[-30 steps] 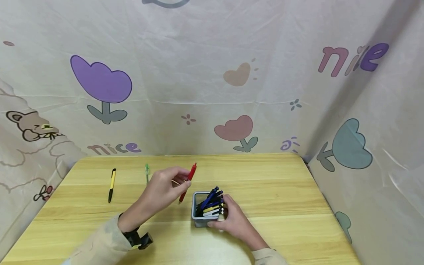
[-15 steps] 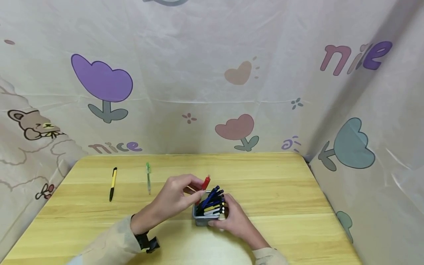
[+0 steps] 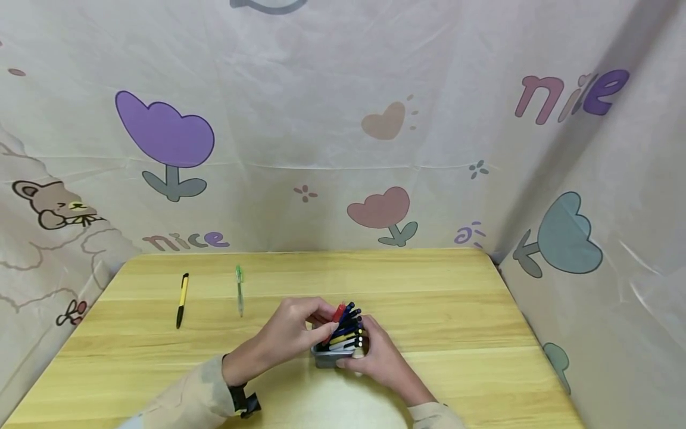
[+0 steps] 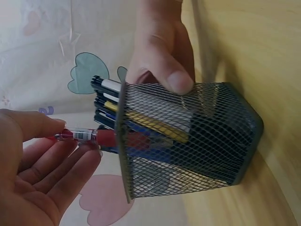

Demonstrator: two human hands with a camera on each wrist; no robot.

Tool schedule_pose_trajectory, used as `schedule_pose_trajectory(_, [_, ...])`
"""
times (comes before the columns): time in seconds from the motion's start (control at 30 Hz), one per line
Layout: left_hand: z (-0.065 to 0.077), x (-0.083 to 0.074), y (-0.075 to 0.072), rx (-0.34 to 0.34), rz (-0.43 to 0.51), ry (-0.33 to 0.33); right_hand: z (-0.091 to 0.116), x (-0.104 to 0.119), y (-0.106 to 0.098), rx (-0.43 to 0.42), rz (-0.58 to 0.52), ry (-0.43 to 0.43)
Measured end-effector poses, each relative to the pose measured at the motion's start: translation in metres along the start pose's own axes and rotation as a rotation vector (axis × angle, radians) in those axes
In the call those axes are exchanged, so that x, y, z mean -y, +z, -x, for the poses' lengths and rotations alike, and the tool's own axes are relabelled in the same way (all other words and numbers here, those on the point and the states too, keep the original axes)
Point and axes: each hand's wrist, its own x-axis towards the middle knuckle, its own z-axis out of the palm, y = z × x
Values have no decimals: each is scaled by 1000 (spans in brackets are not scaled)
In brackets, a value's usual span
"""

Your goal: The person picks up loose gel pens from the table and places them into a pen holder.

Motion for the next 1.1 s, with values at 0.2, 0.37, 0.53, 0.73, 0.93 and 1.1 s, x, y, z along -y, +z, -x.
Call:
schedule_pose_trajectory(0.2, [2, 4, 5, 25, -37, -9, 0, 1, -1, 13, -7, 12])
schedule_pose_trajectory(0.37, [2, 6, 8, 61, -120, -33, 0, 1, 0, 13, -9, 16])
schedule_pose_trajectory(0.53, [2, 9, 10, 112, -243, -33, 0, 0, 0, 27, -30, 20])
schedule_pose_trajectory(0.73, [3, 10, 11, 127, -378, 57, 0, 1, 0, 37, -33, 7])
schedule_pose_trajectory(0.93, [4, 7, 11, 125, -482, 53, 0, 2, 1, 24, -32, 29])
schedule_pose_trajectory(1.1, [4, 4, 7, 115, -431, 23, 0, 0, 0, 24, -19, 2])
